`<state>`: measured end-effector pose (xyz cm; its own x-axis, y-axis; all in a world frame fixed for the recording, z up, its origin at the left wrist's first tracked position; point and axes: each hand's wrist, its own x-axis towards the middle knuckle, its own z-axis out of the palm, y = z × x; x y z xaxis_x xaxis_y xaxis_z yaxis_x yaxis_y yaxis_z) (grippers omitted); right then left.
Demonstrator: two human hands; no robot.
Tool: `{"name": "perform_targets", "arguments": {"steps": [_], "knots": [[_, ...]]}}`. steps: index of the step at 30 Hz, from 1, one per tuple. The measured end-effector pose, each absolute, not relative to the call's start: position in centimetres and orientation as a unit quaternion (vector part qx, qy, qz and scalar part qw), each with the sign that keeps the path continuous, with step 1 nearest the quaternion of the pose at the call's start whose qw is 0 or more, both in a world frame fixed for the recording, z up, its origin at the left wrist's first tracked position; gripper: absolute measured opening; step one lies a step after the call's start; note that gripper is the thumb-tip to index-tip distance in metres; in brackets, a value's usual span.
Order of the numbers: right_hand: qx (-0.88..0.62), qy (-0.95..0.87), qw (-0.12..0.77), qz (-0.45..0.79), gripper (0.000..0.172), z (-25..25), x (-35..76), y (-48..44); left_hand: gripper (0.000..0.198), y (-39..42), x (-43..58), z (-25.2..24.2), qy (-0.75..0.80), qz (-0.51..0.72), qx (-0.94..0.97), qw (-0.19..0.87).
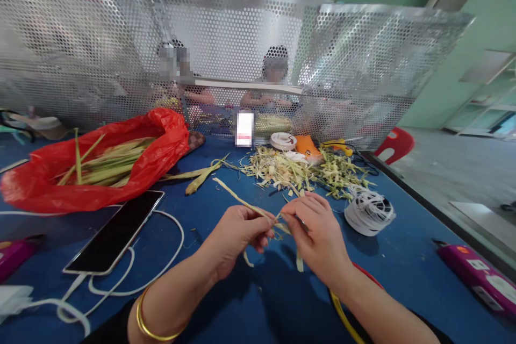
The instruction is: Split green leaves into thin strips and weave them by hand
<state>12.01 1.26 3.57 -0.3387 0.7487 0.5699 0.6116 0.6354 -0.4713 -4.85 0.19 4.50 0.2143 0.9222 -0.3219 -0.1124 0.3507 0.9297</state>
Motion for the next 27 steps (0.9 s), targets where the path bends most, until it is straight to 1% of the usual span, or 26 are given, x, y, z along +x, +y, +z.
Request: {"name": "perform_targets", "arguments": {"steps": [2,5,9,11,13,16,22,27], "knots": [[-0.429,-0.796,0.396,0.159,0.015,3.7,12.0,1.5,0.021,0.1,-4.9,4.4,0.480,0.373,0.424,0.671],[-0.433,-0.759,0.382,0.300,0.014,3.8,11.8,1.8,0.030,-0.1,-4.6,4.2,0.464,0.337,0.451,0.684],[-0.439,-0.650,0.364,0.502,0.011,3.8,11.3,1.6,0.025,-0.4,-4.2,4.0,0.479,0.311,0.473,0.670],[-0.431,-0.596,0.365,0.570,0.012,3.8,11.2,1.5,0.022,-0.5,-4.1,4.0,0.489,0.304,0.477,0.664],[-0.421,-0.585,0.369,0.586,0.011,3.8,11.2,1.4,0.019,-0.5,-3.9,4.1,0.496,0.300,0.479,0.660],[-0.428,-0.599,0.376,0.562,0.009,3.8,11.2,1.3,0.014,-0.5,-3.7,4.4,0.502,0.299,0.478,0.656],[-0.456,-0.565,0.433,0.534,0.010,3.2,10.8,1.1,0.022,-0.4,-3.9,4.8,0.519,0.296,0.472,0.648],[-0.483,-0.554,0.450,0.508,0.013,2.9,10.3,0.9,0.021,-0.3,-4.1,4.5,0.517,0.285,0.481,0.648]]}}
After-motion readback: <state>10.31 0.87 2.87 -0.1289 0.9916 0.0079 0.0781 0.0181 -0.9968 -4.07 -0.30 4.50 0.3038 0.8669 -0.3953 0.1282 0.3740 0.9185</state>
